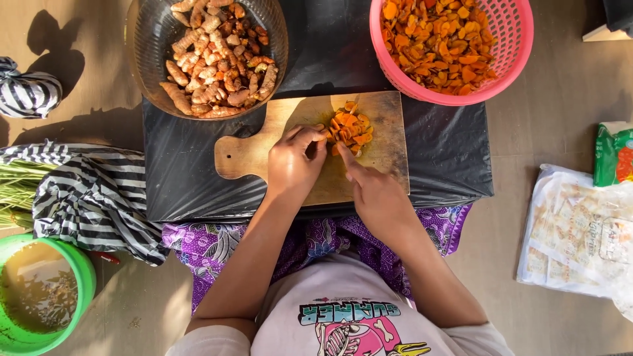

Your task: Chopping turmeric roots into small pieces on a wooden cutting board using a knife.

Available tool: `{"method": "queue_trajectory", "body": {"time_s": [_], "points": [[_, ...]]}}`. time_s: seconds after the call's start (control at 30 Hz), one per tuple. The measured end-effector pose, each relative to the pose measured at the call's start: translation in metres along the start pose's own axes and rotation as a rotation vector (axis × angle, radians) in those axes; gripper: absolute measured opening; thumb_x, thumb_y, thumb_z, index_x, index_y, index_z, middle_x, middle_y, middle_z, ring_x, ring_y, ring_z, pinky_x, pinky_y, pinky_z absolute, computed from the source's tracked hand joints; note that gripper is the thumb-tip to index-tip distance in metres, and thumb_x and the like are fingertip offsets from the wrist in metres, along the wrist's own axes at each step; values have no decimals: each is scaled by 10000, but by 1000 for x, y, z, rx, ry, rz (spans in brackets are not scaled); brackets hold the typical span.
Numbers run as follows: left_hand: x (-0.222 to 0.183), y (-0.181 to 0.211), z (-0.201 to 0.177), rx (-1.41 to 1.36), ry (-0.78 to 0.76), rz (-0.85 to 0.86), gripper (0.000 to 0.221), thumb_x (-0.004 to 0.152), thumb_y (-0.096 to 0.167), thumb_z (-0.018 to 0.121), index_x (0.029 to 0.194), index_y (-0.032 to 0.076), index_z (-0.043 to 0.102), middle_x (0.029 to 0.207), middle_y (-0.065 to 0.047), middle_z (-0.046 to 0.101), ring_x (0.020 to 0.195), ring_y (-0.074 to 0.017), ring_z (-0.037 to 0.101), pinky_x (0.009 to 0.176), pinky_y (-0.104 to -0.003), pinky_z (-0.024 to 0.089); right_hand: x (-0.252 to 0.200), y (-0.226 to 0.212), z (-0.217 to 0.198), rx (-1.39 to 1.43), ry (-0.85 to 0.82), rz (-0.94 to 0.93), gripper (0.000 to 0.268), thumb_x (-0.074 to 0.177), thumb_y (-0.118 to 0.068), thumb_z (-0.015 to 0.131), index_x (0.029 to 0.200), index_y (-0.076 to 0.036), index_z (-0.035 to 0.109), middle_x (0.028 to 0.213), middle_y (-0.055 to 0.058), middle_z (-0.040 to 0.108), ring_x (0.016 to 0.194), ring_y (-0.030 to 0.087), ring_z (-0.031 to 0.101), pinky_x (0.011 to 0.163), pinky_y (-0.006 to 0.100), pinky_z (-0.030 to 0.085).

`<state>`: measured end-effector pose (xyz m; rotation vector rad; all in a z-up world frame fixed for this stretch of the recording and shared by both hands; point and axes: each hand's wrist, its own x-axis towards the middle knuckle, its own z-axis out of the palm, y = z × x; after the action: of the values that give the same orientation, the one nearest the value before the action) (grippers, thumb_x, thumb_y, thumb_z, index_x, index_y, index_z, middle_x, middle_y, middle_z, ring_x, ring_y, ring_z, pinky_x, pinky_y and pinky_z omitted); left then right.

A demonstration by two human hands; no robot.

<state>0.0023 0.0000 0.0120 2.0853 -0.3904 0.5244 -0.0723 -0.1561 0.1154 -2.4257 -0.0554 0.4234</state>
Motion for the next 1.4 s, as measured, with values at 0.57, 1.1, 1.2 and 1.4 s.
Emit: {"method": "queue_trajectory", "body": {"time_s": [0.57, 1.1, 1.2, 1.4], "points": [[3, 14, -31, 11, 3, -46, 147, 818, 88, 770, 948, 142, 727, 893, -57, 738, 851, -307, 733, 750, -397, 618, -18, 28, 11, -181, 218, -90, 475, 1043, -150, 446, 1502, -245, 521, 940, 152, 737, 710, 341, 724, 568, 419, 601], [4, 15, -26, 97, -33, -94, 208, 783, 96, 787, 969, 148, 711, 892, -45, 713, 819, -280, 741, 740, -401, 627, -22, 31, 12, 12, 212, -81, 466, 1036, -167, 447, 1477, -282, 545, 900, 108, 743, 638, 318, 687, 516, 408, 557], [4, 17, -28, 73, -46, -125, 218, 787, 93, 789, 973, 127, 681, 863, -59, 692, 808, -274, 745, 710, -385, 630, -17, 29, 15, -26, 186, -67, 470, 1036, -180, 458, 1483, -297, 539, 968, 120, 751, 723, 364, 714, 578, 447, 582], [4, 22, -32, 46, -55, -148, 228, 773, 51, 787, 968, 101, 680, 864, -79, 689, 802, -284, 751, 698, -364, 633, -13, 26, 16, -44, 201, -46, 478, 1037, -163, 452, 1494, -283, 527, 987, 148, 749, 743, 400, 713, 599, 481, 581]]}}
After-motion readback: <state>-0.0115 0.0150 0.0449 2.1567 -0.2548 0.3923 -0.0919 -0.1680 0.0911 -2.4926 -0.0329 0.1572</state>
